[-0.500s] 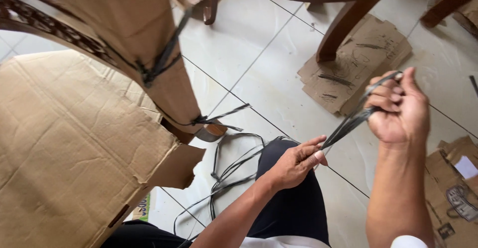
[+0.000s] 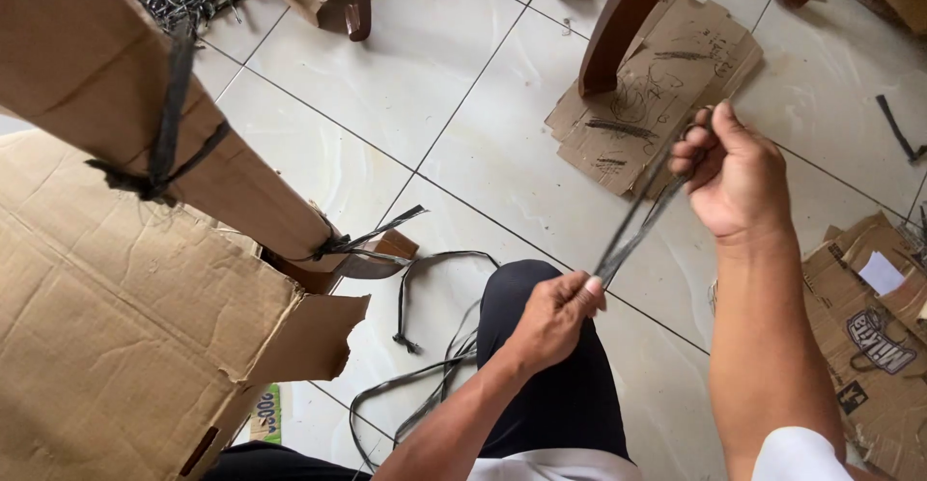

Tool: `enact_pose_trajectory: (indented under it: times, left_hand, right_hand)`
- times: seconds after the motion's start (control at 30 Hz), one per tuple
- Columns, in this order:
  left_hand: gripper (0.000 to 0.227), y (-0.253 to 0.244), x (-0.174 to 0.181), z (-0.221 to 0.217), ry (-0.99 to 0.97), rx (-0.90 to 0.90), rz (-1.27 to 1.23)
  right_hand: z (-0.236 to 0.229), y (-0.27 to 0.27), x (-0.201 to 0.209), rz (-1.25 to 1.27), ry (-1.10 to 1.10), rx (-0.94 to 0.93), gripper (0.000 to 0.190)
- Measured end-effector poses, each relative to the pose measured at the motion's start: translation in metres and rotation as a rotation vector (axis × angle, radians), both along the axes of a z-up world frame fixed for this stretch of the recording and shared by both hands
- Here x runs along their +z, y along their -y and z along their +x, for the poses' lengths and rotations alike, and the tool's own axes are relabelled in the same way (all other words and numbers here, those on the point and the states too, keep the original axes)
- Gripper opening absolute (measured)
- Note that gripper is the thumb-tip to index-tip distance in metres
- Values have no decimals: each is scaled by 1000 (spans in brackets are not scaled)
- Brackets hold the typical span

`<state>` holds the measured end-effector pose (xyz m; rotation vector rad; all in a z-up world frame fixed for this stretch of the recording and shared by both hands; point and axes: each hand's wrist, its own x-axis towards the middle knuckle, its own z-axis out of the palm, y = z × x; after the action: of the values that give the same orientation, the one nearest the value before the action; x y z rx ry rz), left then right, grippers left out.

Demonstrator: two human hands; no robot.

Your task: Wrapping a wooden chair with cardboard and securing it with plastic straps

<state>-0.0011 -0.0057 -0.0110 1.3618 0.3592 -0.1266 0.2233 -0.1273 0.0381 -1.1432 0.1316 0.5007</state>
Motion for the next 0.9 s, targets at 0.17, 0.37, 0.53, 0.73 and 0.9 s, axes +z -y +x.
enact_pose_trajectory:
  times: [0.17, 0.37, 0.53, 0.73, 0.9]
  left_hand:
    - [34, -4, -7, 1, 43, 184, 100]
    - [29, -7, -2, 9, 179, 326, 251]
    - [23, -4, 9, 6, 230, 414, 378]
    - [8, -12, 17, 11, 312, 418, 547]
    - [14, -22, 25, 17, 330, 482, 903]
  right_hand:
    - [-58, 1, -39, -426, 191, -83, 21]
    - [-173, -31, -46, 3, -40, 122, 57]
    - [-185, -39, -37, 100, -151, 209, 62]
    - [-195, -45, -29, 44, -430, 231, 56]
    - [-217, -38, -53, 105, -440, 52, 26]
